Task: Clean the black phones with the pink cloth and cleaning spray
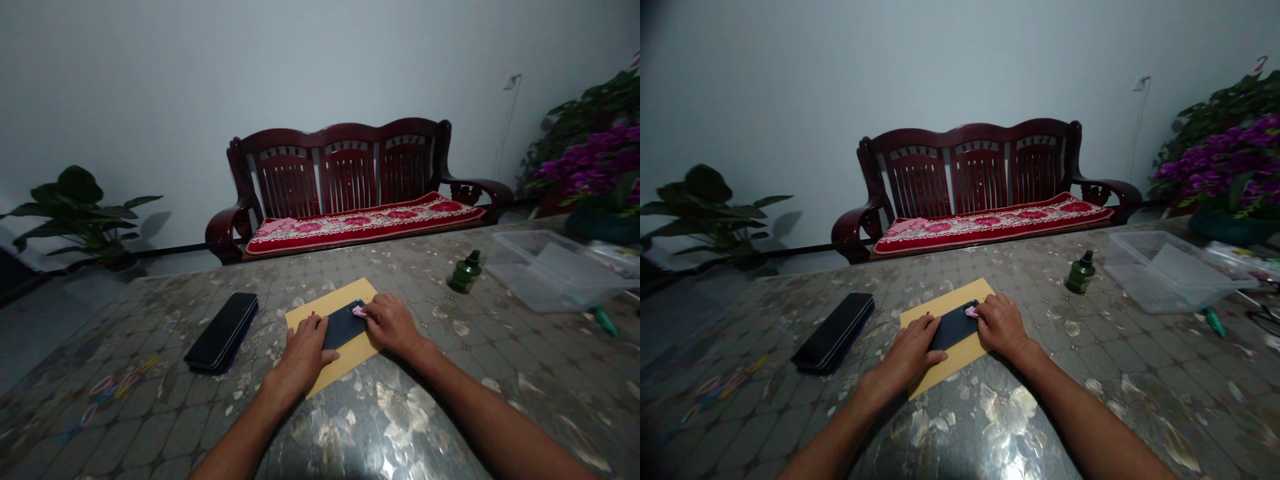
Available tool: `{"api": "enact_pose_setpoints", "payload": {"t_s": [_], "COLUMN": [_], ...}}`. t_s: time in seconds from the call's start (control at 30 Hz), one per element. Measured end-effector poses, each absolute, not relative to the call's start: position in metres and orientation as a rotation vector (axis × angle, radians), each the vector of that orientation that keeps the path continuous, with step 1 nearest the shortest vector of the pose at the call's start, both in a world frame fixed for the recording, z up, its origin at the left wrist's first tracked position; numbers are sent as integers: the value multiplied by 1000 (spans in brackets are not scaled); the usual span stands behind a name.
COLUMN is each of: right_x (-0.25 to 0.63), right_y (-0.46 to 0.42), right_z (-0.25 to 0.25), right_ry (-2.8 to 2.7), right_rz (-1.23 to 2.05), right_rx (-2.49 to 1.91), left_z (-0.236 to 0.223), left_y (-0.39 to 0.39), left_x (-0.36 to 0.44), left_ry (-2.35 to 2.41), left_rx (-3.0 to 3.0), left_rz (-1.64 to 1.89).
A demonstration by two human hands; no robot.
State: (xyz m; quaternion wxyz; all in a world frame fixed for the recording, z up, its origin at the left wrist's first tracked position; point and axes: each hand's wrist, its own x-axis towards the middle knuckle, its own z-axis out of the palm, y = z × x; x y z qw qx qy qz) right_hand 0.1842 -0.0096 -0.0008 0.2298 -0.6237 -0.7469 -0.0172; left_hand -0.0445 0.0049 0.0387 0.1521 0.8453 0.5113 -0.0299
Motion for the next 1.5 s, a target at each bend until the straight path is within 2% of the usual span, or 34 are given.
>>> {"api": "enact_pose_setpoints", "payload": {"t_s": [0.23, 0.43, 0.7, 1.03, 1.2, 1.5], "right_x": [184, 187, 211, 200, 204, 201], "right_y": [-8, -6, 10, 14, 11, 9], "right_z": [0, 0, 8, 12, 17, 19], "right_ry": [-1915, -1891, -1504, -1735, -1691, -1660], "right_rz": [173, 227, 311, 371, 516, 534], "right_rx": [-1799, -1831, -1992, -2044, -2090, -2097], "left_z": [31, 25, 37, 41, 41, 36], "left_y": [5, 22, 33, 33, 33, 32], "left_x": [-48, -52, -47, -45, -46, -46], "left_ry": [1477, 1419, 1415, 1406, 1385, 1364], "left_rx": [2342, 2351, 2342, 2400, 2418, 2483], "left_rz": [-24, 53, -51, -10, 8, -19]}}
